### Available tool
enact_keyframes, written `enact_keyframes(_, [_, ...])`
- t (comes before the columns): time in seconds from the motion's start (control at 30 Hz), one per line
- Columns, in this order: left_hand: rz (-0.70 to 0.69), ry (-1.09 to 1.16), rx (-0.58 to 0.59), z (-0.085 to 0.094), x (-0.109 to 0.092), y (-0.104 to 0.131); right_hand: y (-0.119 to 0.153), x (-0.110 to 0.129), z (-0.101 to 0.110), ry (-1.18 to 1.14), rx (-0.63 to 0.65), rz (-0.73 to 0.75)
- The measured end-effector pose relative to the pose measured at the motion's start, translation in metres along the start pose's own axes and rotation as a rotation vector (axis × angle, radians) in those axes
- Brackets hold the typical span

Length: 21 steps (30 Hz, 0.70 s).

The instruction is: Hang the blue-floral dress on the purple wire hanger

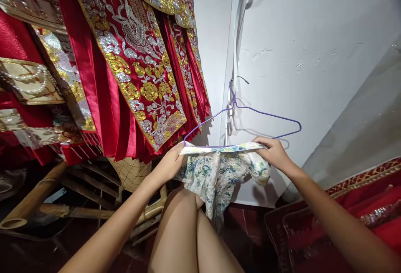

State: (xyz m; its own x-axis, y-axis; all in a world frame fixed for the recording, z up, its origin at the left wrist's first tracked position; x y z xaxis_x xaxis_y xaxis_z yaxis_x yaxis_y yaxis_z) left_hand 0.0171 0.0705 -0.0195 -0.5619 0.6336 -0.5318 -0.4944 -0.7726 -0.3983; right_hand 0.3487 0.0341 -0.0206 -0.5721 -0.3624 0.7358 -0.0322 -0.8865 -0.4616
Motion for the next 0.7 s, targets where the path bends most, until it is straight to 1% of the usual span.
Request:
enact_keyframes(0.03, [-0.021, 0.095, -0.046, 0.003, -0.006, -0.003, 0.003, 0.005, 0.006, 0.015, 0.016, 0.0])
enact_keyframes(0.1, [-0.019, 0.235, -0.147, 0.01, -0.016, -0.014, 0.007, 0.013, 0.017, 0.044, 0.032, 0.004])
enact_keyframes(0.17, [-0.037, 0.304, -0.214, 0.017, -0.029, -0.029, 0.01, 0.022, 0.02, 0.046, 0.044, 0.012])
enact_keyframes(0.2, [-0.063, 0.325, -0.225, 0.02, -0.036, -0.039, 0.01, 0.027, 0.019, 0.033, 0.06, 0.015])
enact_keyframes(0.3, [-0.114, 0.417, -0.189, 0.024, -0.055, -0.071, 0.014, 0.038, 0.006, -0.01, 0.161, 0.013])
enact_keyframes(0.37, [-0.078, 0.523, -0.13, 0.022, -0.059, -0.086, 0.017, 0.04, 0.004, 0.011, 0.197, 0.0])
enact_keyframes(0.4, [-0.043, 0.582, -0.09, 0.02, -0.058, -0.091, 0.018, 0.04, 0.008, 0.039, 0.175, -0.007])
enact_keyframes(0.43, [-0.006, 0.636, -0.059, 0.018, -0.057, -0.093, 0.018, 0.038, 0.017, 0.068, 0.119, -0.013])
enact_keyframes(0.47, [0.031, 0.684, -0.036, 0.016, -0.054, -0.094, 0.018, 0.035, 0.031, 0.088, 0.033, -0.018])
enact_keyframes(0.53, [0.101, 0.772, -0.028, 0.015, -0.047, -0.092, 0.019, 0.027, 0.065, 0.083, -0.176, -0.031])
enact_keyframes(0.57, [0.134, 0.806, -0.025, 0.015, -0.044, -0.091, 0.017, 0.021, 0.082, 0.065, -0.264, -0.049])
enact_keyframes(0.6, [0.163, 0.84, -0.017, 0.014, -0.041, -0.09, 0.015, 0.014, 0.096, 0.054, -0.325, -0.078])
enact_keyframes(0.63, [0.188, 0.877, -0.004, 0.013, -0.04, -0.09, 0.009, 0.007, 0.106, 0.062, -0.348, -0.112])
enact_keyframes(0.67, [0.208, 0.918, 0.017, 0.011, -0.039, -0.091, 0.002, 0.001, 0.113, 0.09, -0.332, -0.153])
enact_keyframes(0.7, [0.224, 0.962, 0.038, 0.008, -0.039, -0.093, -0.006, -0.004, 0.117, 0.128, -0.288, -0.2])
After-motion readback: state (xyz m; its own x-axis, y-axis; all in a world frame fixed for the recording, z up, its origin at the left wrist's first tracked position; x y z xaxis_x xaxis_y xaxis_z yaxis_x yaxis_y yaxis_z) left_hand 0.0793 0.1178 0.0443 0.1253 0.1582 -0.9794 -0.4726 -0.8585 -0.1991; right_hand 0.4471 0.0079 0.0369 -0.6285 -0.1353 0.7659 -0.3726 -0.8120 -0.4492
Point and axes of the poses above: each hand's wrist, its own y-axis away from the middle knuckle, its own z-axis out of the back of the hand, x = y × z, the point moved 8 cm from there along -y, towards the middle knuckle, and after that the axes turned 5 degrees about -z, right-handed, at the moved point
